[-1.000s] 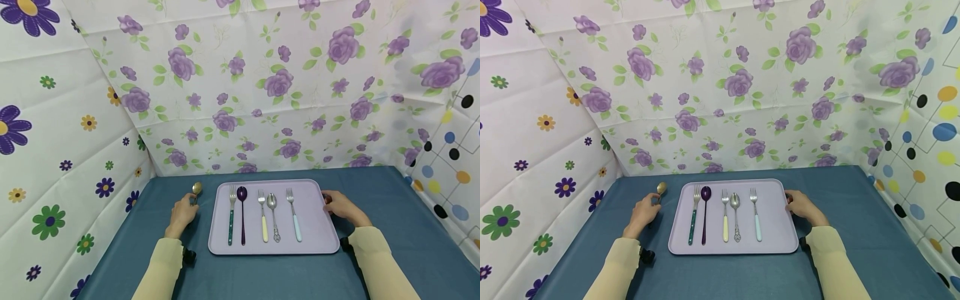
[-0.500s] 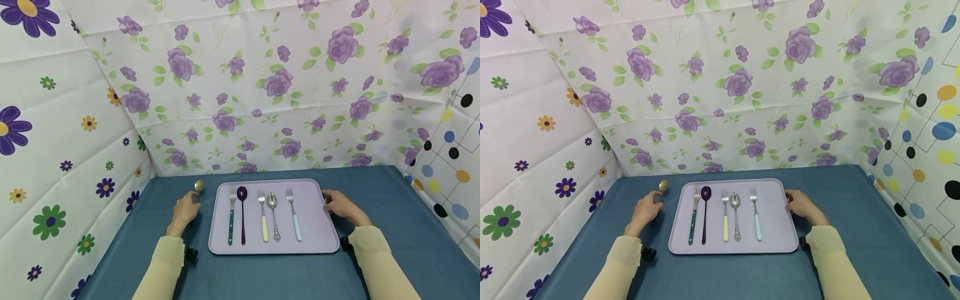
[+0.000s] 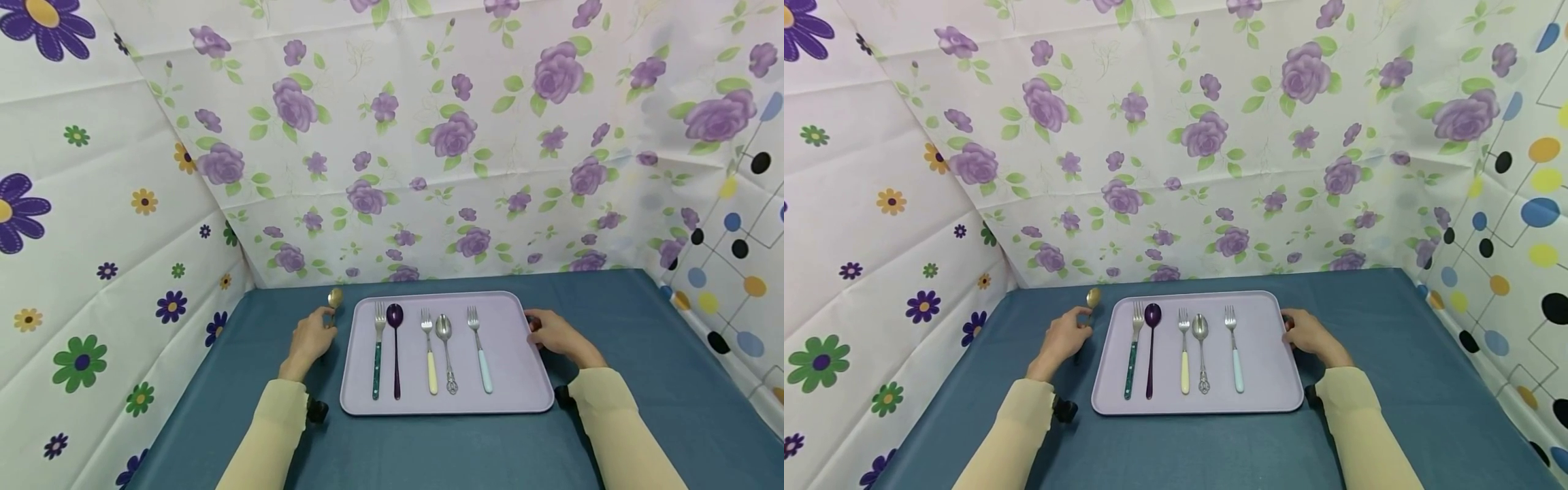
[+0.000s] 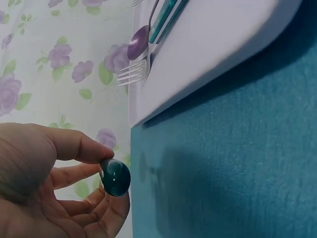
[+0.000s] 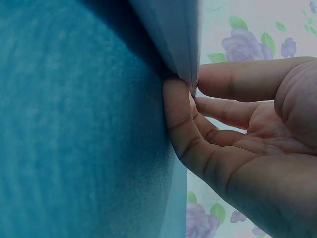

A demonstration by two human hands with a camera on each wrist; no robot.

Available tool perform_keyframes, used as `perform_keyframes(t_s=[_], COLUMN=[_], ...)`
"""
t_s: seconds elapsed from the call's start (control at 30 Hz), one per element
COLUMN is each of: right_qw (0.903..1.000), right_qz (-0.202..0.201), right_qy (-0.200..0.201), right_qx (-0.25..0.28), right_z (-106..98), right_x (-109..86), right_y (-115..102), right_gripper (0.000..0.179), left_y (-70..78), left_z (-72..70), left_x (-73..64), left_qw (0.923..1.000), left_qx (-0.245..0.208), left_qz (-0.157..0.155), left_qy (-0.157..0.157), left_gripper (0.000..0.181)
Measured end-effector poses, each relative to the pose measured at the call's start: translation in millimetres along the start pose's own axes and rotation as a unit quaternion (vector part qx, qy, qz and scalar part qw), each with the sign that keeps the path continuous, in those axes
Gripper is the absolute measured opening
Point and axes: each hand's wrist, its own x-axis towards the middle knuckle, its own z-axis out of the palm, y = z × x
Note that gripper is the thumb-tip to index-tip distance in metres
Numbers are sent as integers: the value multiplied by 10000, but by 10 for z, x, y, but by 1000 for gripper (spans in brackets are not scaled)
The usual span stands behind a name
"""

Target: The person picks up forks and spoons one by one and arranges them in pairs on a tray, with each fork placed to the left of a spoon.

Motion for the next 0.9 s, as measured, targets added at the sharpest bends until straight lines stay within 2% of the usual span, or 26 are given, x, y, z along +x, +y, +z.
perform_keyframes(t_s=[0.37, 0.6, 0.9], right_qw=[10000, 10000, 9999], right_qz=[19, 61, 45], right_qy=[-34, -60, -91], right_qx=[13, -11, 27], right_z=[-9, 0, -10], right_x=[-5, -2, 1], right_y=[-5, 14, 2], right_gripper=[65, 63, 64], left_y=[58, 189, 324], left_z=[57, 130, 220], left_x=[24, 40, 21], left_qw=[10000, 9997, 9991], left_qx=[-77, -190, -377], left_qz=[39, 35, 90], left_qy=[-36, -161, -156], left_gripper=[44, 43, 43])
